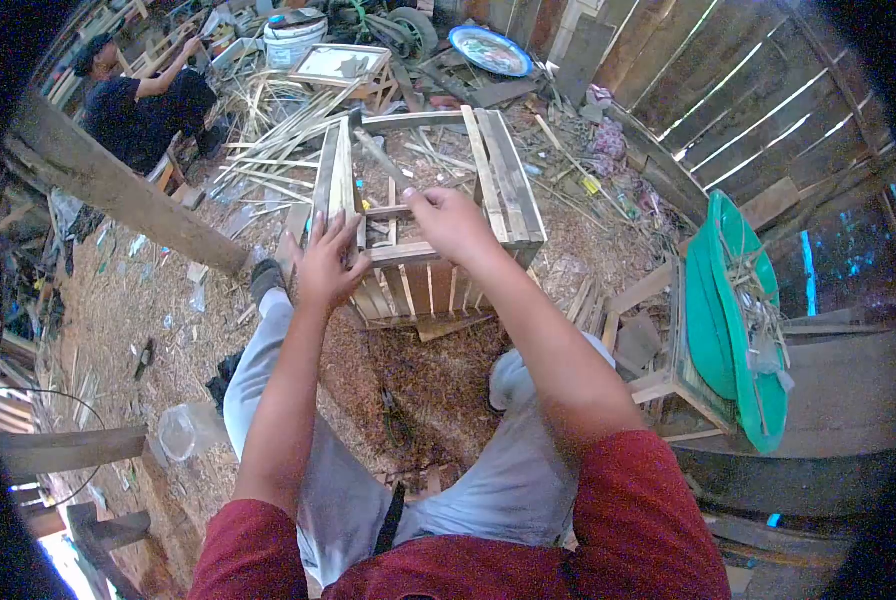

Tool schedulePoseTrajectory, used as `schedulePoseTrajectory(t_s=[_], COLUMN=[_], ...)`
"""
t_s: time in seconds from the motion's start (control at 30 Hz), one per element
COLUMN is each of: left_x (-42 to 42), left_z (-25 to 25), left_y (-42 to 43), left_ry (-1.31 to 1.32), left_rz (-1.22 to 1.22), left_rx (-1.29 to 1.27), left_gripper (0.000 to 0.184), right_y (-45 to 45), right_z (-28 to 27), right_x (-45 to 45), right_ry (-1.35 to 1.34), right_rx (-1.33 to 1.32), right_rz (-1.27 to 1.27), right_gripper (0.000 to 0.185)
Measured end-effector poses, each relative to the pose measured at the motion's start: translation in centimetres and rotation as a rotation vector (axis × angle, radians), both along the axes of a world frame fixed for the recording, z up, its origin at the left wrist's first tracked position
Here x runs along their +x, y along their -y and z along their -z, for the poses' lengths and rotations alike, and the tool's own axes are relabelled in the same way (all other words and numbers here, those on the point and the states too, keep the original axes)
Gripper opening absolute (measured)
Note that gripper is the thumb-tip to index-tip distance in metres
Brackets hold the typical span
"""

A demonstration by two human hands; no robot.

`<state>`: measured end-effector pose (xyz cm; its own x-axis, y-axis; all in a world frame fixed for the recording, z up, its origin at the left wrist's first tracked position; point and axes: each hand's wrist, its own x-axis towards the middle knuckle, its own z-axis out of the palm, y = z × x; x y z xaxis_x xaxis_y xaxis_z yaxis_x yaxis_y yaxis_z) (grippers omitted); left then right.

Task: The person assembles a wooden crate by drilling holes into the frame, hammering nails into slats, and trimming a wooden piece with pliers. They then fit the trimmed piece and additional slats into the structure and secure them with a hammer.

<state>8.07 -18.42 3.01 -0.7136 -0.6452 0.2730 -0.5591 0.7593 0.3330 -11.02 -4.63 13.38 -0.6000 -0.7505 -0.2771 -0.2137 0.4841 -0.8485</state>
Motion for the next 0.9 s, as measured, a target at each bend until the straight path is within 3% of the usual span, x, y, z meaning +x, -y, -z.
schedulePoseTrajectory(t_s=[0.1, 0.47, 0.73, 0.9], left_x=[-0.1, -0.1, -0.7, -1.1], left_z=[0.1, 0.5, 0.4, 0.6], left_y=[0.1, -1.3, -1.9, -2.2], left_ry=[-0.016, -0.005, 0.075, 0.068], left_rz=[0.02, 0.105, 0.031, 0.005], left_rx=[-0.002, -0.042, -0.115, -0.12], left_gripper=[0.067, 0.069, 0.076, 0.08], right_y=[-0.2, -1.0, -1.3, -1.7], right_z=[0.7, 2.0, 2.0, 0.6], right_x=[-1.0, -2.0, -1.9, -1.7], right_ry=[-0.001, -0.03, -0.049, -0.009], right_rx=[-0.101, -0.074, -0.099, 0.026], right_rz=[0.015, 0.002, -0.013, -0.003], right_gripper=[0.052, 0.054, 0.055, 0.054])
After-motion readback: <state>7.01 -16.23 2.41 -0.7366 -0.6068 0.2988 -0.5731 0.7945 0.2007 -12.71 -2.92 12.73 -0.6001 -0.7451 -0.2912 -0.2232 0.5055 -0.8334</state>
